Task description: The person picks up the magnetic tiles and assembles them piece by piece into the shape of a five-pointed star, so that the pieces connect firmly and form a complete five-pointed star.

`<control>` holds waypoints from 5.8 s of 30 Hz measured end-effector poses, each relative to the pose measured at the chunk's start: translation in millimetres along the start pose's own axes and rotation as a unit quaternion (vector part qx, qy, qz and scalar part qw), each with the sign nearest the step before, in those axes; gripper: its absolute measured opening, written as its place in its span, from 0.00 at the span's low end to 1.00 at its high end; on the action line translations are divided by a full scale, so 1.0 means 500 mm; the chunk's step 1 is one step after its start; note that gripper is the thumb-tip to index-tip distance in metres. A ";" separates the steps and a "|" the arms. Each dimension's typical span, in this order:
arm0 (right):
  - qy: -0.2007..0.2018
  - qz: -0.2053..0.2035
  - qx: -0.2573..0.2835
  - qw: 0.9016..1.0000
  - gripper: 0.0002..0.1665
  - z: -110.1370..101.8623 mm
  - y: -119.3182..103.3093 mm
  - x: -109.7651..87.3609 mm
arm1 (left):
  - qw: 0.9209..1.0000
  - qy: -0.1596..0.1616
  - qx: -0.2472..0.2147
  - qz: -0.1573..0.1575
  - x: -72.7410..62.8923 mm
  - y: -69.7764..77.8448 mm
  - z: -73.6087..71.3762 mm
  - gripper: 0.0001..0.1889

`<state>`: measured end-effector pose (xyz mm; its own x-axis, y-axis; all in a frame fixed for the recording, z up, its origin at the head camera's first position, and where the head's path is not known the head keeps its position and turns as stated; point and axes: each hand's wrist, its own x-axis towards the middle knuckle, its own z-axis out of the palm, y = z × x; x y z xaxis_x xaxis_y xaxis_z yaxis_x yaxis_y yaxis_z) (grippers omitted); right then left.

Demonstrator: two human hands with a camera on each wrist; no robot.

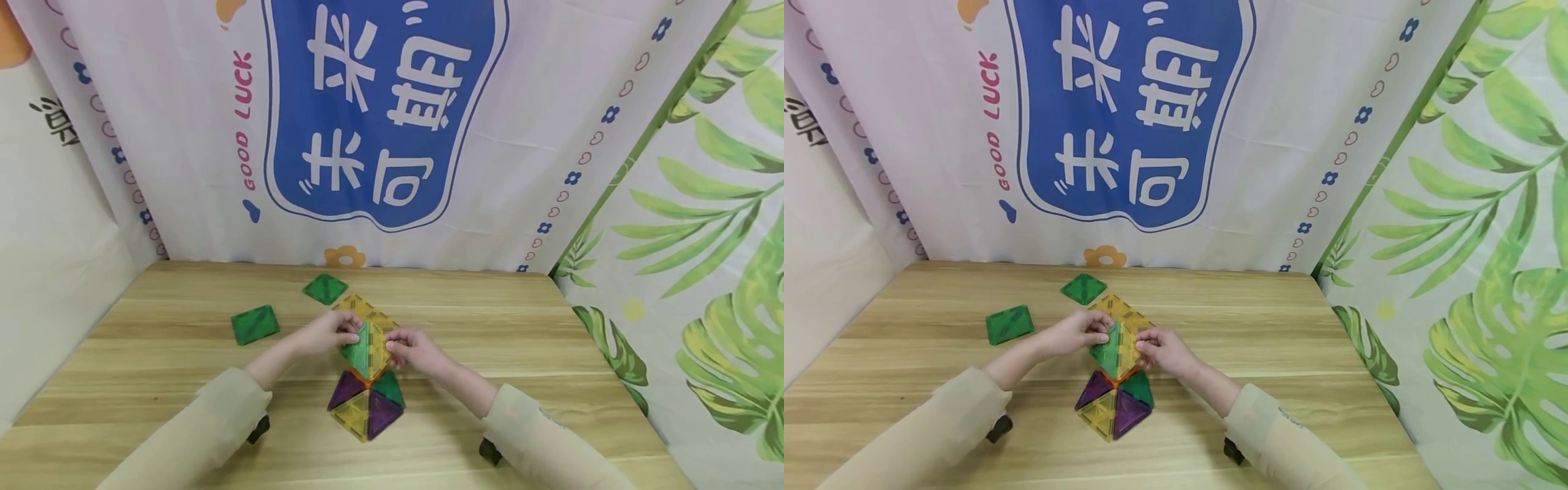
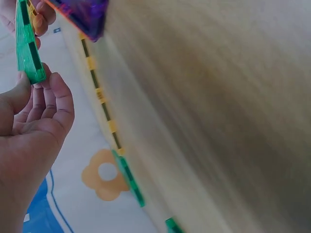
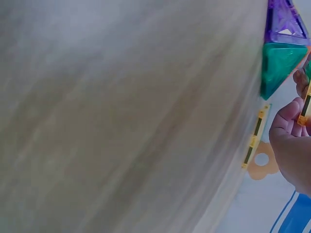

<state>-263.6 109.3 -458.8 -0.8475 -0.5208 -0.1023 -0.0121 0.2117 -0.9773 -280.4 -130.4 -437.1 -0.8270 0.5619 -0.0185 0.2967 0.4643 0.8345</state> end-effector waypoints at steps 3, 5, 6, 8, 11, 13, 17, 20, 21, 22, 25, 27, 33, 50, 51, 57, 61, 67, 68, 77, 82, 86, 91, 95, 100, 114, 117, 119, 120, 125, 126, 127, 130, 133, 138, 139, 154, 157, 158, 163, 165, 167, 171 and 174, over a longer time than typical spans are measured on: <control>0.010 0.020 -0.002 1.000 0.15 0.002 0.012 0.008 | 1.000 -0.001 -0.001 -0.001 0.004 -0.011 0.006 0.10; 0.015 0.032 -0.009 0.999 0.15 0.003 0.017 0.012 | 1.000 -0.002 -0.005 -0.004 0.005 -0.017 0.009 0.10; 0.017 0.036 -0.013 0.999 0.15 0.004 0.019 0.014 | 1.000 -0.003 -0.007 -0.002 0.005 -0.019 0.010 0.10; 0.019 0.042 -0.020 0.999 0.15 0.006 0.020 0.016 | 1.000 -0.006 -0.013 -0.002 0.005 -0.024 0.012 0.10; 0.014 0.046 -0.024 0.999 0.15 0.008 0.020 0.017 | 1.000 -0.014 -0.023 -0.004 0.004 -0.033 0.014 0.10; 0.008 0.047 -0.027 0.998 0.16 0.009 0.021 0.017 | 0.999 -0.018 -0.030 -0.009 0.003 -0.037 0.015 0.10; -0.005 0.048 -0.037 0.998 0.15 0.010 0.023 0.018 | 0.999 -0.023 -0.042 -0.016 0.002 -0.041 0.018 0.10; -0.008 0.045 -0.059 0.997 0.15 0.012 0.024 0.021 | 0.998 -0.028 -0.056 -0.019 0.001 -0.040 0.020 0.09; -0.008 0.044 -0.067 0.997 0.14 0.013 0.024 0.021 | 0.998 -0.030 -0.061 -0.020 0.000 -0.040 0.020 0.09; -0.008 0.043 -0.076 0.996 0.14 0.013 0.025 0.022 | 0.997 -0.032 -0.065 -0.020 -0.001 -0.040 0.020 0.09; -0.009 0.038 -0.102 0.994 0.13 0.015 0.026 0.025 | 0.997 -0.033 -0.071 -0.025 -0.003 -0.039 0.022 0.08; -0.012 0.029 -0.127 0.991 0.13 0.016 0.026 0.027 | 0.997 -0.034 -0.070 -0.027 -0.005 -0.040 0.023 0.07; -0.022 0.003 -0.173 0.985 0.15 0.015 0.026 0.025 | 0.997 -0.028 -0.056 -0.040 -0.012 -0.039 0.026 0.10; -0.006 -0.062 -0.262 0.963 0.15 -0.030 0.027 0.005 | 0.992 -0.034 -0.116 -0.047 -0.059 -0.051 0.012 0.09; 0.007 -0.069 -0.275 0.959 0.14 -0.033 0.028 0.007 | 0.991 -0.035 -0.119 -0.047 -0.061 -0.052 0.011 0.09; 0.070 -0.102 -0.381 0.916 0.22 -0.038 0.021 0.031 | 0.992 -0.031 -0.116 -0.041 -0.069 -0.050 0.009 0.23; 0.070 -0.097 -0.468 0.876 0.31 -0.029 0.016 0.055 | 0.994 -0.026 -0.099 -0.041 -0.073 -0.046 0.010 0.26; 0.040 -0.062 -0.509 0.857 0.40 -0.018 0.023 0.082 | 0.994 -0.032 -0.095 -0.038 -0.078 -0.045 0.010 0.24; 0.037 -0.061 -0.509 0.858 0.40 -0.017 0.023 0.084 | 0.995 -0.032 -0.090 -0.035 -0.079 -0.046 0.009 0.24; 0.007 -0.070 -0.483 0.873 0.33 -0.033 0.017 0.083 | 0.999 -0.021 0.018 0.029 -0.090 -0.054 0.004 0.23; -0.013 -0.088 -0.485 0.870 0.33 -0.053 0.024 0.085 | 0.994 -0.005 0.087 0.065 -0.095 -0.058 0.001 0.21; -0.029 -0.093 -0.492 0.865 0.33 -0.069 0.026 0.083 | 0.989 0.003 0.126 0.071 -0.099 -0.060 -0.002 0.20; -0.047 -0.097 -0.497 0.861 0.33 -0.084 0.027 0.083 | 0.979 0.034 0.186 0.070 -0.106 -0.062 -0.002 0.20; -0.058 -0.101 -0.496 0.860 0.33 -0.092 0.028 0.087 | 0.974 0.052 0.212 0.063 -0.113 -0.059 0.002 0.20; -0.070 -0.109 -0.493 0.860 0.31 -0.100 0.031 0.093 | 0.968 0.063 0.237 0.050 -0.124 -0.050 0.011 0.21; -0.095 -0.140 -0.479 0.861 0.28 -0.111 0.028 0.101 | 0.955 0.063 0.276 0.086 -0.151 -0.007 0.037 0.20; -0.104 -0.131 -0.481 0.861 0.28 -0.112 0.025 0.104 | 0.950 0.063 0.287 0.104 -0.151 0.000 0.039 0.18; -0.110 -0.131 -0.484 0.858 0.29 -0.113 0.023 0.107 | 0.949 0.069 0.290 0.107 -0.143 0.003 0.036 0.16; -0.113 -0.133 -0.484 0.857 0.29 -0.113 0.023 0.108 | 0.948 0.073 0.290 0.108 -0.137 0.003 0.033 0.15; -0.125 -0.132 -0.485 0.855 0.29 -0.116 0.022 0.114 | 0.951 0.090 0.281 0.095 -0.090 -0.002 0.009 0.15; -0.127 -0.132 -0.486 0.854 0.30 -0.117 0.022 0.115 | 0.952 0.091 0.279 0.089 -0.081 -0.003 0.005 0.17; -0.129 -0.130 -0.487 0.854 0.30 -0.117 0.022 0.116 | 0.953 0.090 0.278 0.084 -0.071 -0.005 0.001 0.19; -0.135 -0.127 -0.485 0.854 0.31 -0.118 0.022 0.119 | 0.953 0.084 0.284 0.062 -0.046 -0.012 -0.005 0.25; -0.135 -0.121 -0.489 0.853 0.34 -0.114 0.019 0.122 | 0.953 0.074 0.292 0.043 -0.027 -0.026 -0.006 0.28; -0.116 -0.113 -0.507 0.847 0.41 -0.104 0.020 0.131 | 0.953 0.043 0.299 0.029 -0.006 -0.050 -0.005 0.30; -0.112 -0.113 -0.510 0.845 0.41 -0.103 0.021 0.134 | 0.953 0.036 0.300 0.029 -0.003 -0.053 -0.005 0.29; -0.098 -0.114 -0.527 0.836 0.35 -0.097 0.021 0.139 | 0.951 0.021 0.307 0.012 0.007 -0.063 -0.009 0.26; -0.100 -0.108 -0.530 0.835 0.34 -0.096 0.020 0.136 | 0.952 0.022 0.304 0.012 0.004 -0.065 -0.010 0.26; -0.100 -0.106 -0.531 0.835 0.34 -0.097 0.020 0.135 | 0.952 0.024 0.304 0.015 0.003 -0.066 -0.011 0.25; -0.101 -0.116 -0.532 0.832 0.34 -0.105 0.021 0.128 | 0.954 0.030 0.296 0.023 -0.006 -0.077 -0.025 0.23; -0.104 -0.126 -0.530 0.832 0.34 -0.110 0.022 0.124 | 0.955 0.028 0.294 0.020 -0.010 -0.082 -0.033 0.23; -0.110 -0.136 -0.527 0.832 0.34 -0.116 0.024 0.119 | 0.956 0.023 0.293 0.019 -0.013 -0.086 -0.042 0.23; -0.124 -0.146 -0.519 0.833 0.34 -0.126 0.029 0.110 | 0.959 0.008 0.283 0.015 -0.016 -0.086 -0.055 0.23; -0.130 -0.145 -0.513 0.836 0.35 -0.130 0.031 0.104 | 0.958 0.001 0.287 0.009 -0.011 -0.080 -0.058 0.22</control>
<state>-342.2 139.3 -467.3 -0.5870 -0.8076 -0.0563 -0.7589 0.5732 -0.3090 -301.7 -172.1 -454.5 -0.8205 0.5716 -0.0049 0.5236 0.7550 0.3947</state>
